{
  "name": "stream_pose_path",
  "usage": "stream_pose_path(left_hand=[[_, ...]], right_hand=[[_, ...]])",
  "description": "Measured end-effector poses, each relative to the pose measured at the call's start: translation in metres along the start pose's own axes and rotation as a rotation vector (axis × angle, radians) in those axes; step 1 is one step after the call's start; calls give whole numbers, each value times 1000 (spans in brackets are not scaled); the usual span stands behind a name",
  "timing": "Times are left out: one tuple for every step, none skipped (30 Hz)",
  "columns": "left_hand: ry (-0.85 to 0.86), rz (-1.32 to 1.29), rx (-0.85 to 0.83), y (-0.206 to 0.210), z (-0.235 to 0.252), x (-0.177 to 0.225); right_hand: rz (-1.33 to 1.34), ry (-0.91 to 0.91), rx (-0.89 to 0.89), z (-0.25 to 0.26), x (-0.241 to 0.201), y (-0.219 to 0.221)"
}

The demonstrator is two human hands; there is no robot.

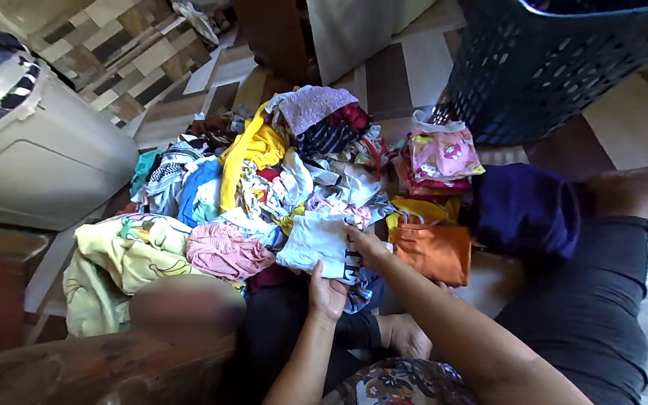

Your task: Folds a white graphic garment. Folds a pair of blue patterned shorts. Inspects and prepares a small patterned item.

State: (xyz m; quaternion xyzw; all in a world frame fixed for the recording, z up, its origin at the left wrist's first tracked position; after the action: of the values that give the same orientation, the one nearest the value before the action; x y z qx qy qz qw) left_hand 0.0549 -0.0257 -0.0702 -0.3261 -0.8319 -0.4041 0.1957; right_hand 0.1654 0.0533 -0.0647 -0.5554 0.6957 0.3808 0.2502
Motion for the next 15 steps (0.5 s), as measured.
stream_pose_path(left_hand=[[-22,52,22,-3,-2,2],[-41,115,63,-8,-4,4],[-48,184,112,-13,-6,8],[-41,247,144,-17,-7,13],[-20,291,172,-20,-9,19],[7,324,197,-21,-11,27],[26,337,186,-18,-13,34],[33,317,140,-12,-16,40],[46,278,77,-3,-20,46],[86,207,23,6,-24,52],[148,125,-54,15,-26,57],[213,31,-183,22,-30,60],[270,39,-265,19,-38,60],[254,115,-213,8,-50,56],[176,188,-98,-3,-63,50]], right_hand=[[-21,-40,-27,-6,-11,3],[-60,-98,-70,-12,-23,8],[-115,-169,-125,-19,-36,13],[-185,-248,-188,-29,-51,19],[-270,-329,-258,-43,-68,25],[-370,-410,-331,-59,-83,33],[-489,-484,-407,-76,-95,42],[-615,-546,-482,-93,-102,51],[-747,-594,-552,-110,-103,62],[-874,-644,-608,-126,-98,71],[-978,-689,-657,-140,-88,80],[-1066,-705,-702,-152,-74,87],[-1147,-720,-735,-162,-58,91],[-1226,-742,-761,-170,-42,92],[-1286,-774,-779,-176,-30,91]])
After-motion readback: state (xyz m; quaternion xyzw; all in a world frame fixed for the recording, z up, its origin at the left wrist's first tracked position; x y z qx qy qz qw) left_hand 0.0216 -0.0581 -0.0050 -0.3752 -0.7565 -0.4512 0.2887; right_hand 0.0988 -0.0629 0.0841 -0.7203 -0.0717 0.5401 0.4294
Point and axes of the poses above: each hand's wrist, its own z-axis towards the middle knuckle, its own y-axis out of the palm, x = y × z, the point moved 10 cm from there along z, towards the middle knuckle, and after that the axes turned 2 degrees about z, right-handed, at the moved point
